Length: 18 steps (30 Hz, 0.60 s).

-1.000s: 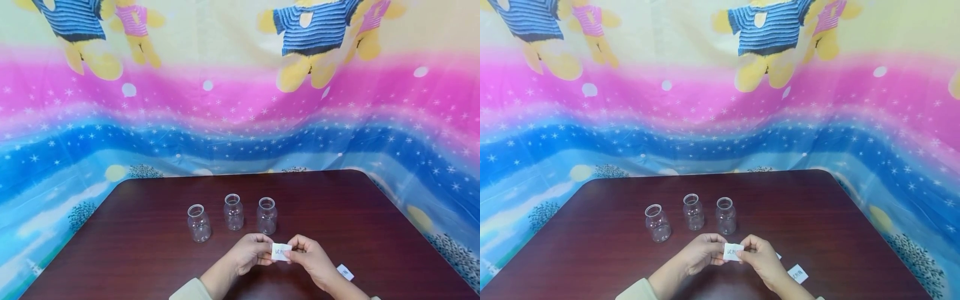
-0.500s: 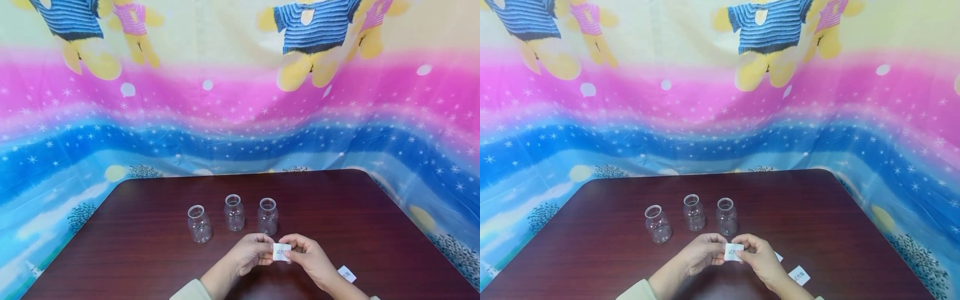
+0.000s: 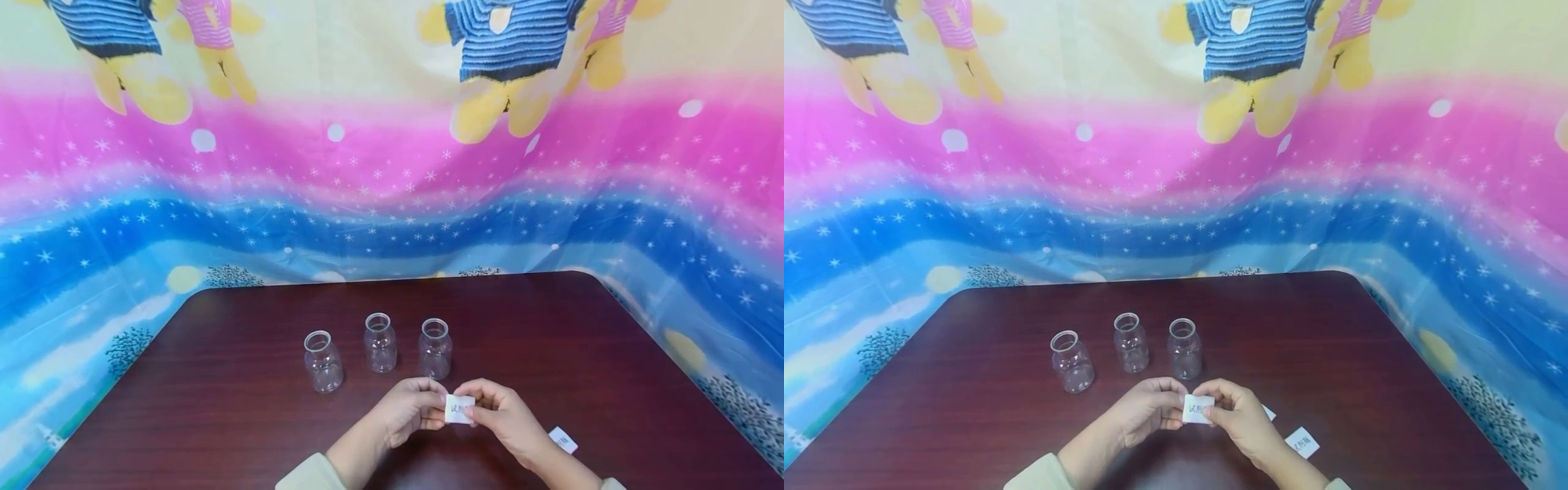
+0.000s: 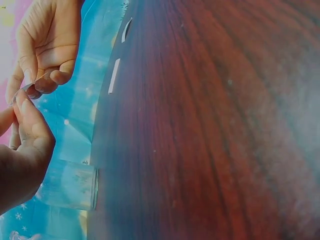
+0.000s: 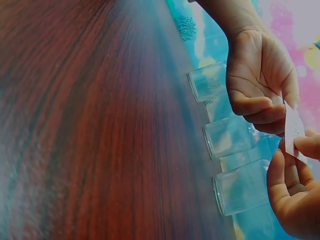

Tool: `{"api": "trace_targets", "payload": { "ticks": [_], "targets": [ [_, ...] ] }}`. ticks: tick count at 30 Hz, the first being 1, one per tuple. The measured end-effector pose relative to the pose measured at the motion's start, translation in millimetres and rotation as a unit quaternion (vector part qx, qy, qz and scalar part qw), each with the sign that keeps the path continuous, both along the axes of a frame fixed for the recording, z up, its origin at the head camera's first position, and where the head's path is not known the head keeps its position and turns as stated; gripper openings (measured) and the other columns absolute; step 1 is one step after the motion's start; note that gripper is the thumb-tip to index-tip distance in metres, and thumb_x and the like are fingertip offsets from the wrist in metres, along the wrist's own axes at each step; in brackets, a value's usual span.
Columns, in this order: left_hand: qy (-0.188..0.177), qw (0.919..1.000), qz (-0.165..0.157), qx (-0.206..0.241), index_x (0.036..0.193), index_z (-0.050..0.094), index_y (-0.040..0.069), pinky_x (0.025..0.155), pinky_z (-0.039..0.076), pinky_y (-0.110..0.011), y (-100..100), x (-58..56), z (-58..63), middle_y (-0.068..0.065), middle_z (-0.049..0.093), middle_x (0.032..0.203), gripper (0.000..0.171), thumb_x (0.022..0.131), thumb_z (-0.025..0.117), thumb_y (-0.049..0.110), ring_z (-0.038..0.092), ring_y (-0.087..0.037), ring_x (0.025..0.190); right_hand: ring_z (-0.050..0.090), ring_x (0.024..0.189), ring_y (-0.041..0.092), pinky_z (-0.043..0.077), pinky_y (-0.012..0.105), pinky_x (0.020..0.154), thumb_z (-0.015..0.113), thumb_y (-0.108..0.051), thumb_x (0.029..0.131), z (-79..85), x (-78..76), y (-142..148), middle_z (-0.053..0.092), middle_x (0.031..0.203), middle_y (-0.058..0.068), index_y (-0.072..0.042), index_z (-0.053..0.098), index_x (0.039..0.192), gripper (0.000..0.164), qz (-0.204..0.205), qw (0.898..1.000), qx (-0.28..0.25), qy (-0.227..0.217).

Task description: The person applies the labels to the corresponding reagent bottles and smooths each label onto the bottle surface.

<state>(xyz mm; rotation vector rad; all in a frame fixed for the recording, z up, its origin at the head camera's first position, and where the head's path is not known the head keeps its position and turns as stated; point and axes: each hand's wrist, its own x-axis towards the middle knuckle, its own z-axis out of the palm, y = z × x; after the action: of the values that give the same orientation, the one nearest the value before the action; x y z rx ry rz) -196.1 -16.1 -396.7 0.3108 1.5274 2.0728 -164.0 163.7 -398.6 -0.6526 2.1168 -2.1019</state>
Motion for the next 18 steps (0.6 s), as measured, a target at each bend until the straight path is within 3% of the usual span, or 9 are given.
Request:
{"api": "trace_targets", "payload": {
  "ticks": [5,11,18],
  "targets": [
    [0.013,0.9998,0.002,-0.015,0.077,0.054,0.002,0.051,0.045,-0.018,-1.5,1.2,1.2,-0.003,0.056,0.064,0.003,0.076,0.052,0.000,0.054,-0.008,0.054,0.049,0.070,0.010,0.044,0.024,0.062,0.054,0.001,0.079,2.2,-1.2,-2.3,0.054,0.080,0.001,0.011,0.049,0.095,0.019,-0.011,0.999,0.027,-0.011],
    [0.062,0.9964,0.003,-0.058,0.083,0.054,-0.010,0.050,0.045,-0.018,-3.4,3.8,3.8,-0.004,0.055,0.064,0.011,0.078,0.053,0.000,0.053,-0.009,0.054,0.049,0.070,0.008,0.043,0.023,0.062,0.056,-0.002,0.079,5.3,-1.9,-6.2,0.055,0.077,-0.004,0.013,0.047,0.088,0.019,0.006,0.999,0.035,-0.017],
    [0.084,0.9931,0.008,-0.082,0.084,0.053,-0.011,0.050,0.045,-0.018,-4.6,4.9,5.2,-0.004,0.054,0.063,0.012,0.079,0.054,-0.001,0.051,-0.008,0.053,0.050,0.069,0.007,0.044,0.022,0.060,0.058,-0.001,0.078,2.1,-4.9,-4.2,0.055,0.077,-0.002,0.007,0.052,0.084,0.012,0.018,0.998,0.059,0.025]
  ]
}}
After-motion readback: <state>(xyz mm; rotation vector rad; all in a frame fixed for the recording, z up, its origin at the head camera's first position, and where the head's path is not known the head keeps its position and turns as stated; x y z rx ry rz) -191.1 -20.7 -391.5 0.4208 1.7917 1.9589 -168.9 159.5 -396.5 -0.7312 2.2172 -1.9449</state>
